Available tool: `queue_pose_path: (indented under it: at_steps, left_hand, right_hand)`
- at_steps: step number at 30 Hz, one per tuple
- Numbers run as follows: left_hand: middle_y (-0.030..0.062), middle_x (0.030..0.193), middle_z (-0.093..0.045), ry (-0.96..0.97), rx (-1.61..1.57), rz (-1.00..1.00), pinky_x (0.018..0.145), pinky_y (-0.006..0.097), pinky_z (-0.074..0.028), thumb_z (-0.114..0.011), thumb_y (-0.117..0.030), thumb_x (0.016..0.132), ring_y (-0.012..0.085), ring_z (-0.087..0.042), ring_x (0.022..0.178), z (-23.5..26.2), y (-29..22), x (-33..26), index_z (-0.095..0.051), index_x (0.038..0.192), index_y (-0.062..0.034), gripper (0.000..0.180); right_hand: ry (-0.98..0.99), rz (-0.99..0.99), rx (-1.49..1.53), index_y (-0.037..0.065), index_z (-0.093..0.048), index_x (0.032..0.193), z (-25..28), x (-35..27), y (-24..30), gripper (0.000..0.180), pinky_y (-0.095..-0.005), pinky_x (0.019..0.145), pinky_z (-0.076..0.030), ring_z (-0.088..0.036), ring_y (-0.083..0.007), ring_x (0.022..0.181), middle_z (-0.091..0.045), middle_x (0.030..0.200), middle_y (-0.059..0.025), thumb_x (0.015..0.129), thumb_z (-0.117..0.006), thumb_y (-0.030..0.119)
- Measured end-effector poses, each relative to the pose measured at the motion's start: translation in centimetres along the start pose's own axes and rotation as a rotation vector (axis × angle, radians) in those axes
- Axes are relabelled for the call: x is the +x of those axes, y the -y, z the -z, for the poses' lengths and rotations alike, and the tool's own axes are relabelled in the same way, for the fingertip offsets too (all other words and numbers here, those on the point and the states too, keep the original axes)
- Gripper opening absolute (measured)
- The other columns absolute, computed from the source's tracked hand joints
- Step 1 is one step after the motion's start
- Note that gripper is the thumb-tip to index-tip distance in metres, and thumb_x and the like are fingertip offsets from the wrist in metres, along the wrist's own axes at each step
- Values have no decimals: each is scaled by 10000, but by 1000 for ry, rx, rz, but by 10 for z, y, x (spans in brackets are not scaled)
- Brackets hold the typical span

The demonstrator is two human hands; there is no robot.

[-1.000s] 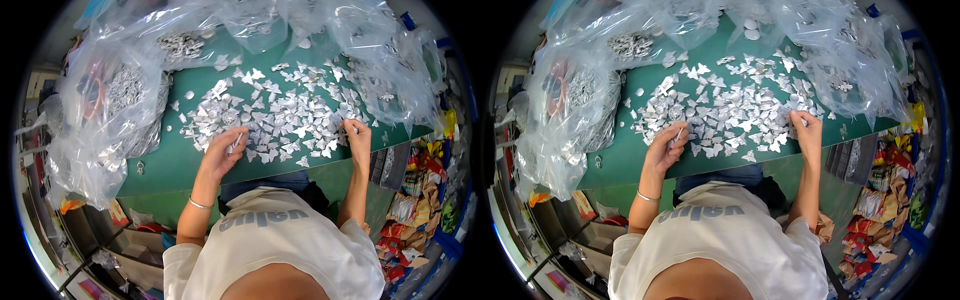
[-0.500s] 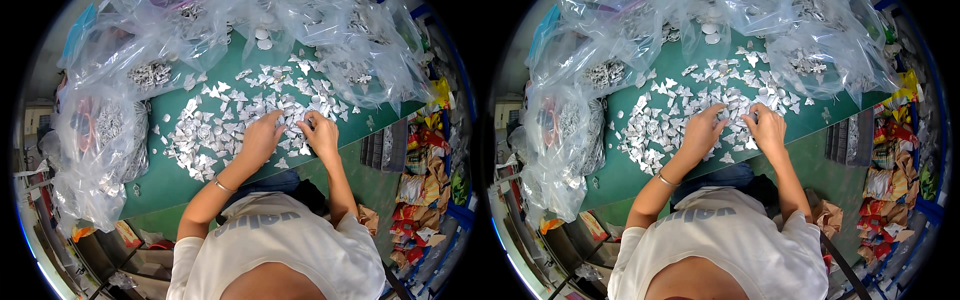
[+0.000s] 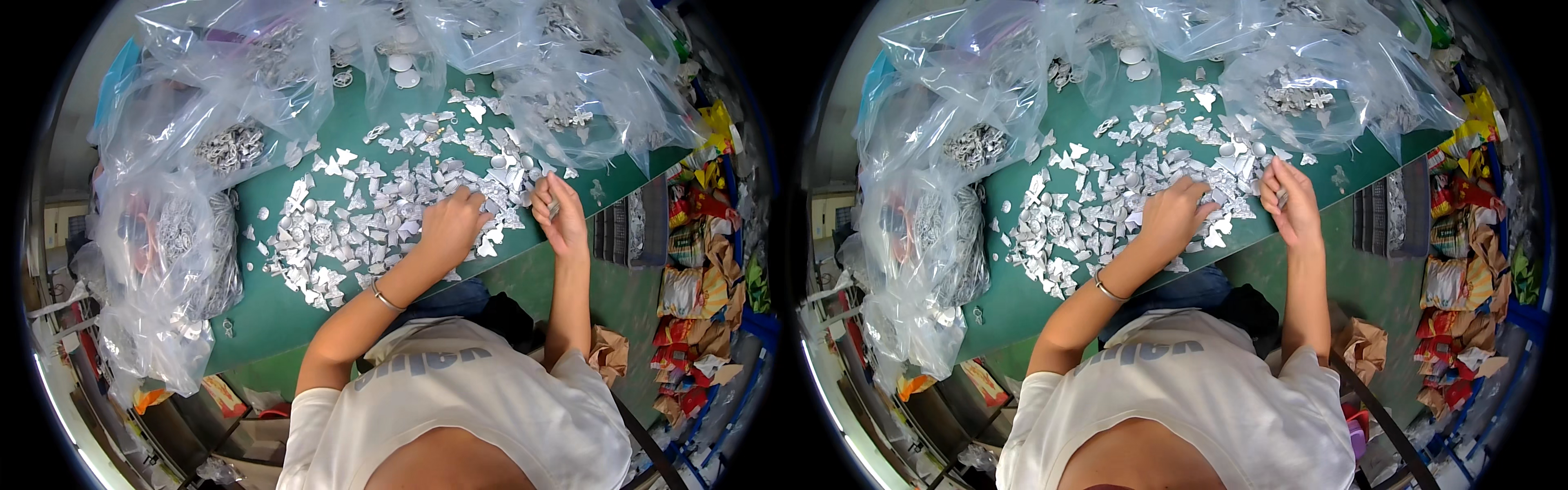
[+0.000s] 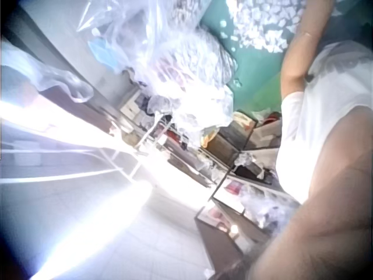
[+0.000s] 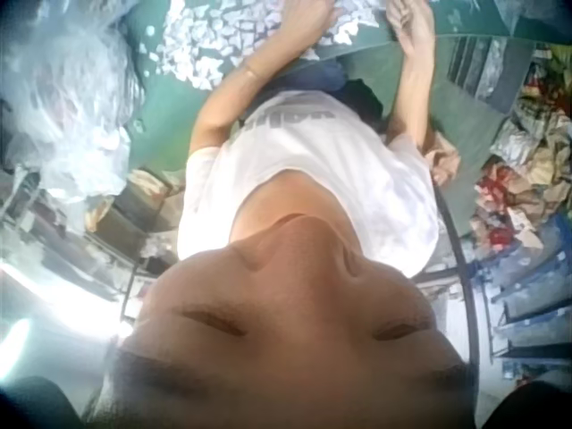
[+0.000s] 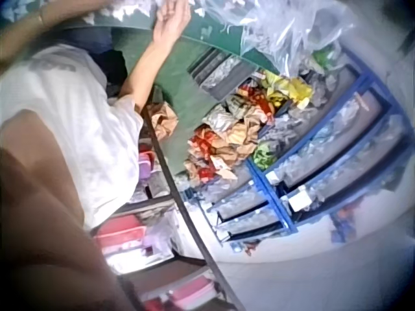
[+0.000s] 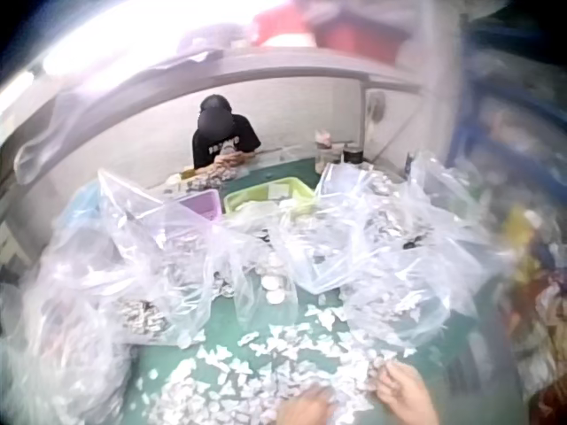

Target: The person sorts small silver butterfly-shaped hardware components and round metal discs by hand, grouping them on a green workstation and eventually placing some into a clear plastic bag.

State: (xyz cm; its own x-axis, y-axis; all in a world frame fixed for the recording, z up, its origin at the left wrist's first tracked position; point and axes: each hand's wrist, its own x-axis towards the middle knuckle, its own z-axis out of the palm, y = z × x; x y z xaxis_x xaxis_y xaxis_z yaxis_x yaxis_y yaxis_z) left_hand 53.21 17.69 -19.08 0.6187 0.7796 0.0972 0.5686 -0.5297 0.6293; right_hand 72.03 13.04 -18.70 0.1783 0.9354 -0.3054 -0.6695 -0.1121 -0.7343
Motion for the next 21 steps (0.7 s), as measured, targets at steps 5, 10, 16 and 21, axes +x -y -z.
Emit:
queue_pose_path:
  at_steps: [5,10,16,21]
  left_hand:
    - [127,790,-587,98,113,59,559,397,-474,-697,-243,688,312,-603,669,1,-17,11,-585,833,-25,285]
    - [165,802,-614,143,71,128,576,397,-477,-683,-204,682,333,-603,690,-2,-9,19,-557,802,-15,256]
    - [86,717,-602,0,-457,100,515,308,-429,-602,-128,752,176,-555,554,4,25,14,-546,867,-14,172]
    - [70,679,-526,305,-1768,589,454,193,-335,-496,-86,805,141,-473,564,45,43,6,-544,880,1,124]
  right_hand:
    - [-246,3,-644,7,-623,855,2,-5,6,203,-206,407,-192,-265,-33,449,-307,505,71,880,-538,190]
    - [-307,361,-1226,2,-625,835,16,-3,-1,142,-254,444,-241,-260,-76,479,-252,514,8,712,-682,46]
    - [-310,329,-1225,5,-625,845,14,-12,1,146,-254,450,-256,-279,-88,479,-283,520,-6,710,-675,28]
    - [-13,397,-1206,28,-644,861,-17,-17,-7,174,-269,468,-321,-355,-116,483,-397,546,-33,694,-689,49]
